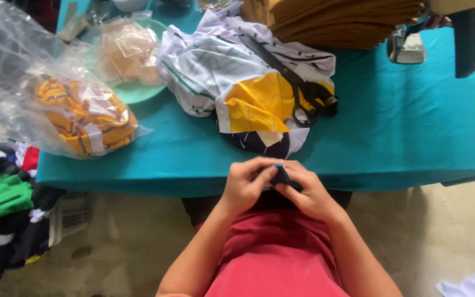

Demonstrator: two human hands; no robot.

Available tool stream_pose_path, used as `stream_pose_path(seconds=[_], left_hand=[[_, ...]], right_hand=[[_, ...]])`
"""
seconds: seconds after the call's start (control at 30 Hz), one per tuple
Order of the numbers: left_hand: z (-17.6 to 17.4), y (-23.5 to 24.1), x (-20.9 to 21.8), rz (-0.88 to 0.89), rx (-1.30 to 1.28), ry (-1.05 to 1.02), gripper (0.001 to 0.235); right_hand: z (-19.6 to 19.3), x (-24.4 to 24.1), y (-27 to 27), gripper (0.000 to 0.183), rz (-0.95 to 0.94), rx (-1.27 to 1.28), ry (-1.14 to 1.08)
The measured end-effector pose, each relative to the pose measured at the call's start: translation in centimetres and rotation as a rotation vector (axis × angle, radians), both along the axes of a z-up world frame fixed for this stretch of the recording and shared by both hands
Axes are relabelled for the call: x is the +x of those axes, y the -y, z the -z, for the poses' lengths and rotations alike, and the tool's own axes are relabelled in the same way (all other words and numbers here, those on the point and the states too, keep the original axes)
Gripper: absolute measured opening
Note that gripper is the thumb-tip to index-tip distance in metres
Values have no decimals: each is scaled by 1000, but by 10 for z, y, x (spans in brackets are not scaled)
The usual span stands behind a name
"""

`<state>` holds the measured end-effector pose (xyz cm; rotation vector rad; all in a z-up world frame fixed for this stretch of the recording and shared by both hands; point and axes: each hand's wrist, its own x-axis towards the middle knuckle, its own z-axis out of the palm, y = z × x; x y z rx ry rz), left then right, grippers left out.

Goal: Cutting a strip of yellow fabric from a garment using large scissors on a work table.

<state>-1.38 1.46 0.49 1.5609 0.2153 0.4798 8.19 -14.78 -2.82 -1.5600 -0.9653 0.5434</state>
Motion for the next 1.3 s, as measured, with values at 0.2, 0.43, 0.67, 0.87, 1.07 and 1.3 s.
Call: stream_pose_path(seconds=[0.2,0.43,0.67,0.87,1.07,1.3], left_hand=[[44,-23,30,-177,182,-15,9],[62,-27,34,-288,259,-94,9],[64,-19,43,-361,438,-130,10],[57,-14,48,-384,489,-160,12],[55,-13,48,-403,508,-164,11],[62,-14,48,-401,534,-164,11]], right_hand=[[3,24,-9,11,-13,-121,-263],[35,64,-12,16,-108,-265,-450],[41,75,-9,22,-134,-178,-655],[40,75,-3,22,-98,-99,-694],[43,80,-5,20,-144,-41,-751],[47,80,-2,25,-112,7,-754]])
